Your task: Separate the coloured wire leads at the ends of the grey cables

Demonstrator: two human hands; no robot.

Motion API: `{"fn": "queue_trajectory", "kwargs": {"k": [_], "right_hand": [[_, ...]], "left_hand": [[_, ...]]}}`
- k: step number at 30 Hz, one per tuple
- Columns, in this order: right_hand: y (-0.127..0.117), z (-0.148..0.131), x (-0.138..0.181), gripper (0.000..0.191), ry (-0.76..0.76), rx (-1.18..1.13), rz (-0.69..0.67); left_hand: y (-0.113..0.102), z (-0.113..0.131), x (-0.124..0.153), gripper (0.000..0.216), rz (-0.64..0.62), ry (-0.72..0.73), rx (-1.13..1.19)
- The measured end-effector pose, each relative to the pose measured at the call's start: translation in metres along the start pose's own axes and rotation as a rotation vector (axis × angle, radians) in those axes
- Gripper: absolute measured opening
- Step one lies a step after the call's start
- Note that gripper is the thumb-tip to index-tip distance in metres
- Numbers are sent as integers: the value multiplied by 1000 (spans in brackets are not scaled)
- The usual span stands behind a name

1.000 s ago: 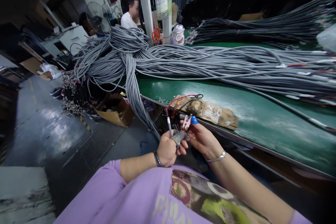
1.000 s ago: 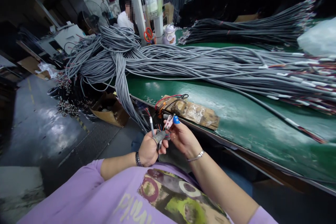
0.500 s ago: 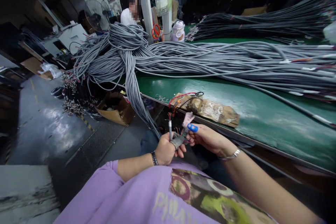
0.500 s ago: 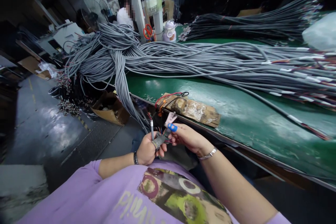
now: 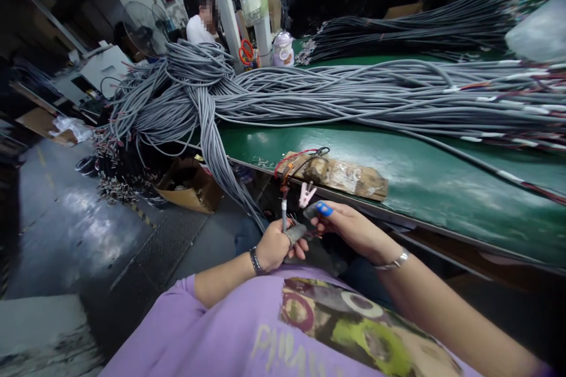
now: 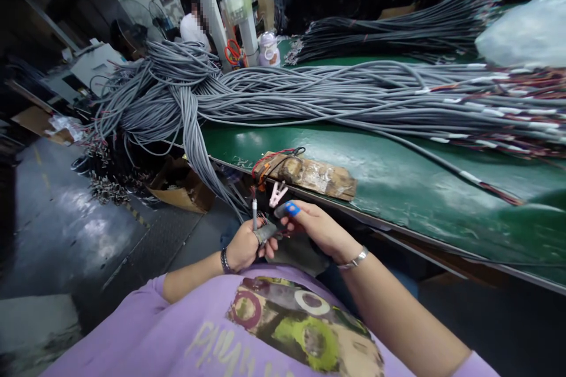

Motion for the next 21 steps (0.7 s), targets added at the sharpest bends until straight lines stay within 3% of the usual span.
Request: {"fn": "queue_trajectory", "kwargs": {"k": [2, 5, 10, 12, 16, 18, 21], "right_hand": [[-6, 11, 5, 43, -16, -88, 55], [3, 20, 11, 40, -118, -31, 83], [4, 6, 16, 20, -321, 203, 315], [5, 4, 13, 21, -287, 166, 294], [19, 9, 4, 29, -106, 58, 122], [25, 9, 1, 32, -64, 88, 68], [23, 6, -3, 39, -66, 140, 104]], "left_hand": [[-8, 2, -2, 47, 96, 37, 99], [-11, 3, -4, 47, 163, 79, 184], [-2, 0, -6, 52, 94, 66, 212], [2, -2, -6, 54, 7, 35, 172], [5, -2, 3, 58, -136, 27, -14], [4, -1, 7, 59, -135, 40, -64], [-1, -2, 10, 61, -64, 45, -30]]}}
Point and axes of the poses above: each hand's wrist, its own x-axis away from the middle knuckle, its own y-axis out of the palm, z = x × y, the point moved 9 cm from there along -x, towards the middle knuckle, and after that the axes turned 4 degrees about -x, right-handed, at the moved point
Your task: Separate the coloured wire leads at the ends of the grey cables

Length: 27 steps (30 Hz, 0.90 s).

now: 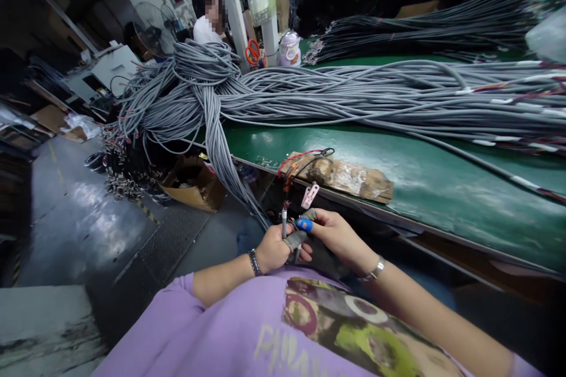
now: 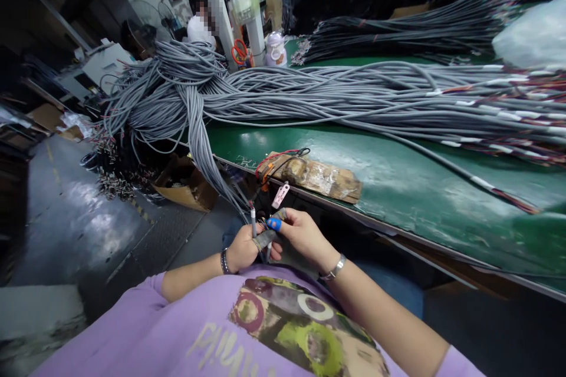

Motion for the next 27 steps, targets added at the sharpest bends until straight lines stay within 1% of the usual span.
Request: {"fn": "queue_trajectory", "kwargs": {"k": [3, 5, 10, 13, 16, 18, 20, 23, 27], "right_hand": [[-8, 3, -1, 44, 10, 18, 72], [-10, 5, 1, 46, 12, 10, 90], [-12, 6, 4, 44, -11, -20, 90], [-18, 9, 3, 42, -5, -29, 105], [-20, 14, 1, 41, 39, -133, 75], [-16, 15, -1, 40, 65, -159, 25], [-10, 12, -2, 38, 65, -107, -22], [0, 4, -3, 36, 45, -26, -45], [10, 2, -4, 35, 58, -41, -52]], "left_hand": [[-6, -3, -2, 60, 103, 25, 100], [-9, -4, -4, 59, 159, 40, 160], [-12, -4, -6, 58, 207, 6, 240], [-14, -1, -6, 55, 197, 25, 223], [-14, 3, -5, 52, 151, 70, 152], [-13, 5, -4, 51, 126, 92, 102], [-12, 6, -4, 50, 108, 91, 51], [-8, 7, -3, 48, 86, 66, -1], [-7, 6, -2, 47, 80, 57, -17]]}}
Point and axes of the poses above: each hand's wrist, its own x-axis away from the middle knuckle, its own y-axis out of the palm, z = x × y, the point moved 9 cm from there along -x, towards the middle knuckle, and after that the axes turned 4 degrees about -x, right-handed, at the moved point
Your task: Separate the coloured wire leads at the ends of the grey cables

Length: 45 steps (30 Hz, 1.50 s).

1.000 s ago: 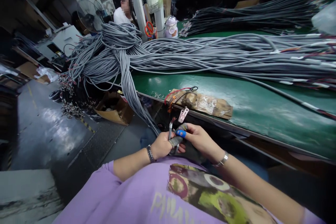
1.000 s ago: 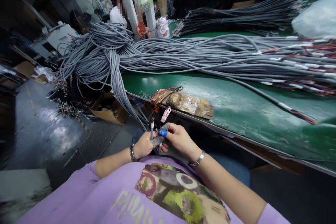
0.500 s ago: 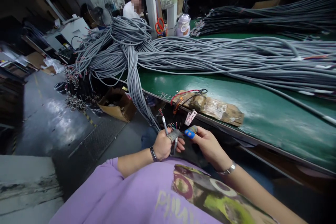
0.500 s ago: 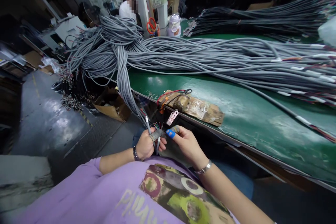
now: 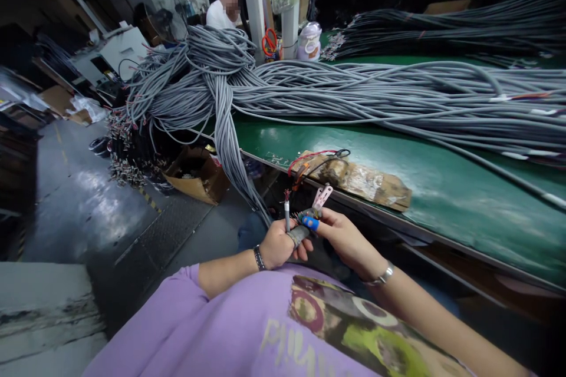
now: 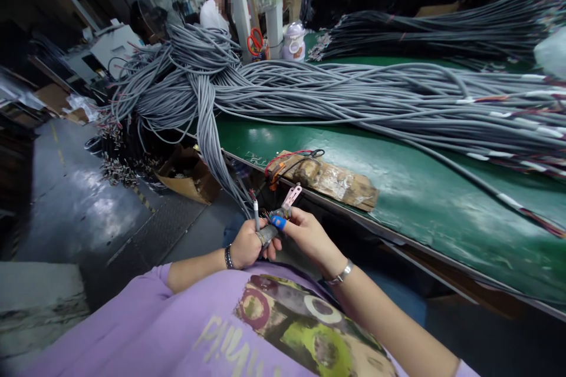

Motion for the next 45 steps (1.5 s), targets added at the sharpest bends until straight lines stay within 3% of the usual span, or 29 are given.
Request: {"fn": "queue_trajectory", "kwargs": {"k": [10, 16, 22, 25, 29, 35, 37, 40, 45], "right_hand": [[-20, 19, 3, 37, 8, -157, 206], [-21, 20, 6, 37, 65, -298, 122], [-5, 13, 4, 37, 67, -149, -41], [-6, 14, 3, 33, 49, -83, 27], [-9, 22, 5, 33, 72, -192, 131], [-46, 27, 0, 30, 68, -480, 330], [-50, 31, -3, 28, 146, -546, 295], [-42, 26, -7, 41, 213, -546, 178], [-27, 4, -20, 41, 131, -437, 70]], "left_hand": [[-6, 3, 2, 48, 36, 41, -25], [-9, 10, 2, 46, 2, 35, -45], [-2, 10, 2, 45, -77, -2, -138], [-1, 6, 2, 45, -84, -16, -146], [-3, 5, 2, 48, -62, -11, -160], [-3, 9, 6, 47, -70, -35, -113], [-6, 12, 5, 46, -71, -35, -78], [-7, 15, -1, 45, -113, -52, -4], [2, 24, -12, 46, -222, -84, 59]]}}
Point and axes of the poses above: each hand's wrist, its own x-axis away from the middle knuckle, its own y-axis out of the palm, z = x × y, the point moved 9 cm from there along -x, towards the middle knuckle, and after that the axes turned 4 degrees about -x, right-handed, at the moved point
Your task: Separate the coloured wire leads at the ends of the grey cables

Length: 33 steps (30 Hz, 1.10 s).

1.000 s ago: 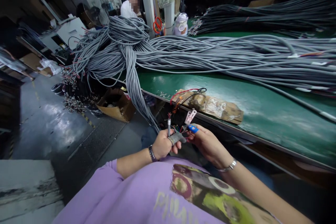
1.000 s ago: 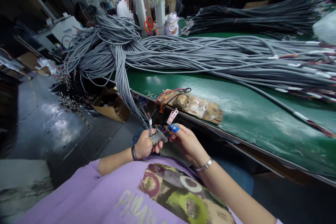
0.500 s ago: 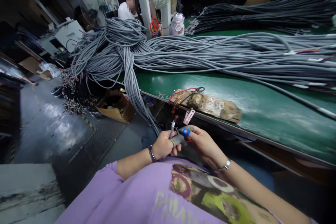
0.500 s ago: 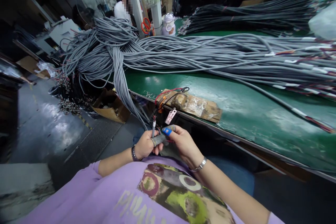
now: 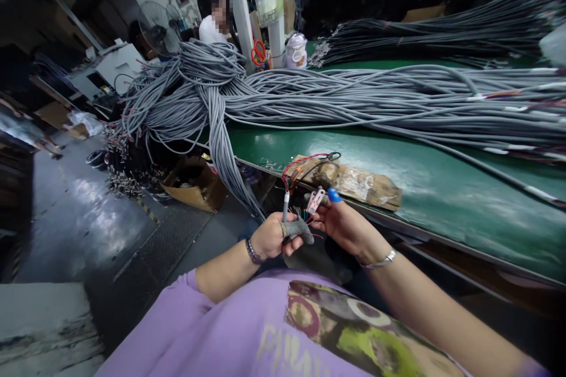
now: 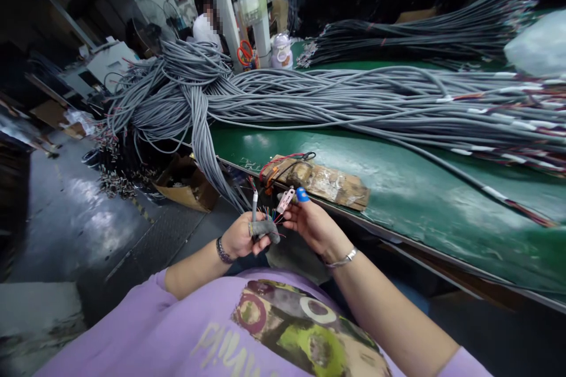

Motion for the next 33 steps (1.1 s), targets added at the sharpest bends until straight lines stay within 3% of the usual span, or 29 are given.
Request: {"fn": "queue_trajectory", "kwargs": {"k": [4, 12, 33], "right_hand": [[2, -4, -4, 41, -29, 5, 29], [4, -10, -1, 44, -138, 64, 64], [4, -8, -1, 43, -120, -15, 97]], "left_hand": [[8, 7, -8, 48, -24, -3, 37], [10, -1, -16, 50, -16, -26, 86], [13, -3, -15, 42, -31, -41, 126]]}}
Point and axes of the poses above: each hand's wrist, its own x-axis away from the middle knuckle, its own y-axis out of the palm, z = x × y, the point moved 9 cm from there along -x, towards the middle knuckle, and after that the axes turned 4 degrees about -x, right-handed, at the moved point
